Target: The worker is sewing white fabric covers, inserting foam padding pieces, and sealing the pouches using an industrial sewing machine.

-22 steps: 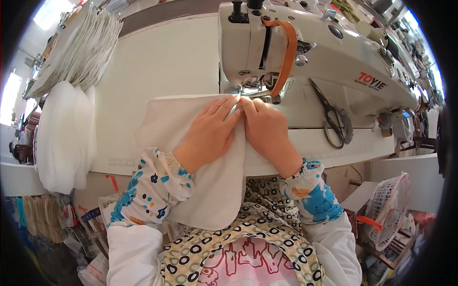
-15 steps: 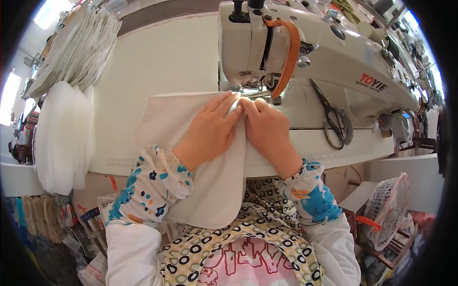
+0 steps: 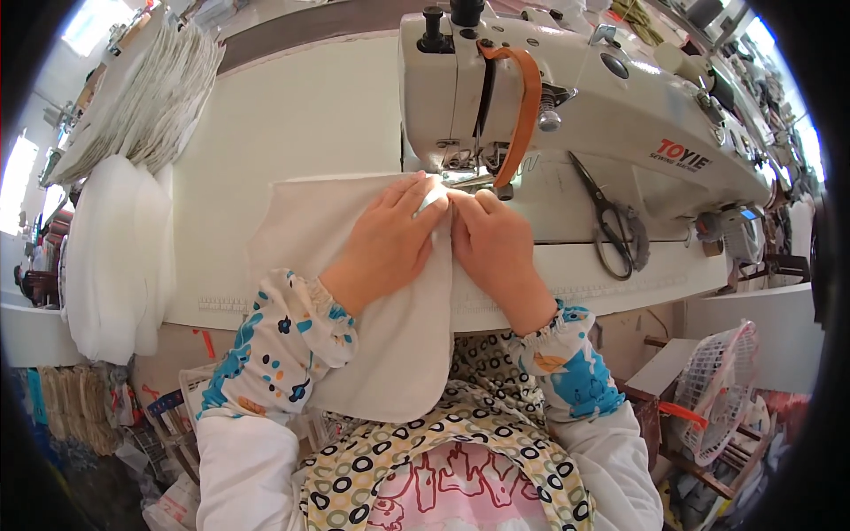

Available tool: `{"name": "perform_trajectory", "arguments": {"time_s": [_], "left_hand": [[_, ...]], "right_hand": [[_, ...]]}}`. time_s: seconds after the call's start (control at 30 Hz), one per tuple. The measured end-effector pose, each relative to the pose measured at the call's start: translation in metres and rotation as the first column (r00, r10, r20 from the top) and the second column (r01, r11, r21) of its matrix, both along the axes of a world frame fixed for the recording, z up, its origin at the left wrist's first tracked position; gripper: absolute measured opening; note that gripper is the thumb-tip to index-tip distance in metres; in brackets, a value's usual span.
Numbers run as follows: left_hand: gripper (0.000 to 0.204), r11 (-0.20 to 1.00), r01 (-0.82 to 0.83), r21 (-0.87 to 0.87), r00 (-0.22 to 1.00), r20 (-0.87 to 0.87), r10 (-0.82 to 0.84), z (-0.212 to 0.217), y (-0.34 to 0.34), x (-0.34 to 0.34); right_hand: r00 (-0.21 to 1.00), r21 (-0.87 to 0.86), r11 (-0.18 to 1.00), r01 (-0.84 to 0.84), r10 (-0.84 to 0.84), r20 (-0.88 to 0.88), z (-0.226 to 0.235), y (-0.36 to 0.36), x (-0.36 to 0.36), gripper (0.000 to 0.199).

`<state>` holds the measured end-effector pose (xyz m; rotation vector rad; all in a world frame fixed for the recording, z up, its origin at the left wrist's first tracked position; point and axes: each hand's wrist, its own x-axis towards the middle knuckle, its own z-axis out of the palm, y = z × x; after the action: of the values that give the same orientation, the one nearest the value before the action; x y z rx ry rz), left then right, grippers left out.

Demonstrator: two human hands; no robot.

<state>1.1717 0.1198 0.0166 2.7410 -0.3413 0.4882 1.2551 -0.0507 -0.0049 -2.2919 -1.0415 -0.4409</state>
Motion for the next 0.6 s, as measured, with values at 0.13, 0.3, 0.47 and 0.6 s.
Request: {"name": "perform_trajectory", "arguments": {"time_s": [0.13,0.3,0.47,0.6], "left_hand": [[0.044,1.000,0.020,0.003,1.000,-0.005,-0.020,0.001,0.000,0.003],[0.046,1.000,-0.006,0.019,0.999,0.036,0.005,-0.001,-0.003,0.004],[0.045,0.997,-0.021,0.074,1.000,-0.003,0.021,0.000,-0.002,0.000],[0.043,0.999,-0.010,0.051,1.000,0.022,0.009,-0.001,-0.001,-0.004]], "right_hand": [[0.990,0.203,0.979,0.021,0.008,-0.140,-0.003,-0.007,0.005,0.025],[0.841,0.558,0.813,0.170,0.176,-0.512,0.008,-0.018,0.020,0.024],[0.706,0.693,0.685,0.222,0.377,-0.599,0.023,-0.023,0.037,0.028],[0.663,0.635,0.763,0.119,0.414,-0.623,0.030,-0.033,0.049,0.029]]}}
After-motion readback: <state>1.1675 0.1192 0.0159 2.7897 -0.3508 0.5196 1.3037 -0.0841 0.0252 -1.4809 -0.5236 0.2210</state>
